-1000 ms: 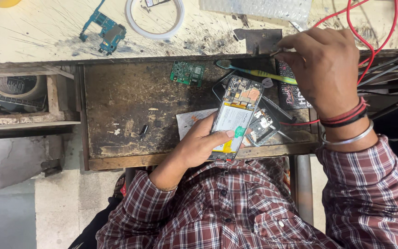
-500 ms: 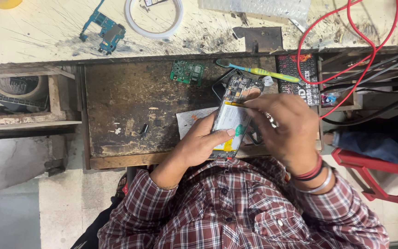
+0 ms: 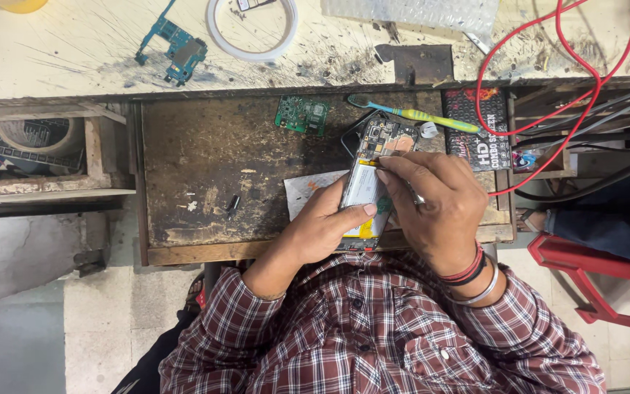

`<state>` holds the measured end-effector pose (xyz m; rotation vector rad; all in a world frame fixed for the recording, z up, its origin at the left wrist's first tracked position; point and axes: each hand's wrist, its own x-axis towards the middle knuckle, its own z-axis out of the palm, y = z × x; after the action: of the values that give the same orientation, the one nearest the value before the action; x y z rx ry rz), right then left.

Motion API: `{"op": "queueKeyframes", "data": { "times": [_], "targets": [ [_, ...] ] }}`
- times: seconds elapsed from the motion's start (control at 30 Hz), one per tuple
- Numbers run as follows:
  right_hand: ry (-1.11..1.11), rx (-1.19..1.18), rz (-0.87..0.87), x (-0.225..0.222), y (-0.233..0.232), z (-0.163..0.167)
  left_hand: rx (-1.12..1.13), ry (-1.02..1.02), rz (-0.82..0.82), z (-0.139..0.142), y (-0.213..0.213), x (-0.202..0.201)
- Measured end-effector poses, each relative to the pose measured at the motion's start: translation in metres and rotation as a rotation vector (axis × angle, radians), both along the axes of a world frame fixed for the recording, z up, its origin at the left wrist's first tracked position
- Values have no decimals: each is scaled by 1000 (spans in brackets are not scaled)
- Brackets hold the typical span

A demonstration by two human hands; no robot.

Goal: The person disassembles a smartphone on a workbench, removes the back cover, battery, and internal components using tweezers and a screwdriver. They handle the motherboard and other parts, placing them on the table.

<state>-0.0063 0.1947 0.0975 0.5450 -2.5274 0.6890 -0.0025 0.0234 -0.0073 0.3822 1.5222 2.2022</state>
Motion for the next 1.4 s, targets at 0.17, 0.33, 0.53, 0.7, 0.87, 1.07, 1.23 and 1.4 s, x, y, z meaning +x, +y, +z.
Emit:
{"op": "queueKeyframes", "data": {
  "times": [0.17,0.33,0.53,0.7,0.87,1.07,1.23,1.4],
  "targets": [
    [-2,-16,-3,1,-1,-1,-29,22,2,2,0,-1],
    [-2,-22,-14,3,-3,-2,-23,26,-8,3,-1,-1],
    [-9,-20,-20,5,-4,-2,-45,42,-7,4,-2,-1],
    [-5,-20,-21,5,-4,-3,-61,66,-4,5,-2,-1],
    [-11,-24,-37,6,-5,-2,-75,61,1,5,-1,-1],
    [-30,-20,-57,11,-11,0,-82,75,8,6,-3,0],
    [-39,5,-49,13,-12,1,-78,105,20,6,-3,1],
    [-18,-2,-15,11,-11,0,-117,57,17,4,-2,1]
  ]
}}
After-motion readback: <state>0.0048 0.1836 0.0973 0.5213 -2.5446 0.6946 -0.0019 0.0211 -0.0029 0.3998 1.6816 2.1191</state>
